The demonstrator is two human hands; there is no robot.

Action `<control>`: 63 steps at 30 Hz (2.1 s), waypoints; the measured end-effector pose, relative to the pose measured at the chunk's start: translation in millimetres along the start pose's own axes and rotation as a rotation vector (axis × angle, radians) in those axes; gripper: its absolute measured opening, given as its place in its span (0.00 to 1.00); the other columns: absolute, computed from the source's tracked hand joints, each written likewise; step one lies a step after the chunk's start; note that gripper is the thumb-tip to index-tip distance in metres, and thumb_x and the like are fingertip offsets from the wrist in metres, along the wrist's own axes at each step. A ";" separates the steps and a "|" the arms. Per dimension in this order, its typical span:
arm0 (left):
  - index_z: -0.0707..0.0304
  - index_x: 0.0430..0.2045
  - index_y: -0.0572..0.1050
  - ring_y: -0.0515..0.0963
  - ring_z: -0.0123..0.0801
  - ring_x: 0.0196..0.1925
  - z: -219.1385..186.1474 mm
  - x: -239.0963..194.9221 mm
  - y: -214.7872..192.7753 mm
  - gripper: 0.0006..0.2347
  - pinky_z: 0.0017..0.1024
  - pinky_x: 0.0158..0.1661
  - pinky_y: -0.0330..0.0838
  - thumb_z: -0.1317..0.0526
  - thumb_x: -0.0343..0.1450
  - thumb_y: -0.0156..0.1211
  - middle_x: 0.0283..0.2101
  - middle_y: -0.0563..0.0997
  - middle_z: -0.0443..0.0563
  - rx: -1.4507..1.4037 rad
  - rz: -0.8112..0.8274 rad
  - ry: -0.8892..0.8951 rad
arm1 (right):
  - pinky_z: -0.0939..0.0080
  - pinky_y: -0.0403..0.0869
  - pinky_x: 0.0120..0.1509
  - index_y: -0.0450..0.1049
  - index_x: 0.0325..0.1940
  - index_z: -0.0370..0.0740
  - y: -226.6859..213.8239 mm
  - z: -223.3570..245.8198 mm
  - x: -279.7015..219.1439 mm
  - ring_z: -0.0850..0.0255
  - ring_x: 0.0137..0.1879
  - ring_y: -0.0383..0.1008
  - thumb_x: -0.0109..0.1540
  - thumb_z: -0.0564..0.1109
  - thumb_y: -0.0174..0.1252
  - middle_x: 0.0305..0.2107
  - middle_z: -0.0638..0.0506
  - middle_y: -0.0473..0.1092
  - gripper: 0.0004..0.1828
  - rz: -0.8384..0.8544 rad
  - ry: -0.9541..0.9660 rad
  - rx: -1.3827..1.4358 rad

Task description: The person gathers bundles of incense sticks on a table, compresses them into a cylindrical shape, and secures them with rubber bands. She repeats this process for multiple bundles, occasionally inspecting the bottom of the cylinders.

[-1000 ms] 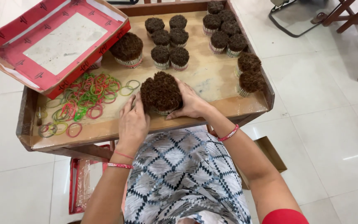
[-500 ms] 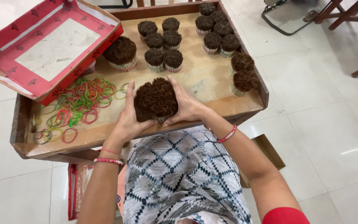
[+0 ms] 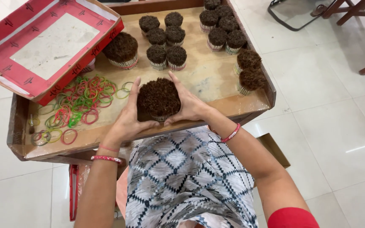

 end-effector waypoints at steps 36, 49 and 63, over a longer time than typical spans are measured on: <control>0.69 0.60 0.71 0.78 0.37 0.47 -167.8 4.8 -6.3 0.23 0.33 0.50 0.74 0.65 0.67 0.55 0.43 0.79 0.48 0.684 0.190 0.657 | 0.65 0.69 0.47 0.65 0.68 0.37 41.9 -16.6 -79.3 0.65 0.51 0.72 0.63 0.41 0.66 0.50 0.50 0.74 0.30 -0.163 0.338 1.399; 0.69 0.51 0.71 0.74 0.35 0.37 -167.1 4.8 21.7 0.16 0.30 0.37 0.70 0.60 0.71 0.54 0.30 0.71 0.47 1.054 0.302 0.729 | 0.65 0.73 0.42 0.70 0.61 0.33 83.4 -48.5 -94.3 0.67 0.42 0.74 0.70 0.49 0.63 0.44 0.49 0.76 0.21 -0.093 0.262 1.652; 0.65 0.29 0.75 0.79 0.42 0.37 -120.1 -52.7 28.8 0.10 0.36 0.38 0.76 0.73 0.58 0.63 0.34 0.77 0.52 0.243 -0.196 0.351 | 0.47 0.64 0.80 0.54 0.75 0.29 15.0 21.1 -72.0 0.44 0.74 0.62 0.58 0.52 0.74 0.68 0.36 0.61 0.51 -0.227 0.058 1.927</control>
Point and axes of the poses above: each hand's wrist, its own x-axis towards the middle knuckle, its own y-axis out of the palm, z = x × y, the point moved 4 cm from there along x, towards the middle knuckle
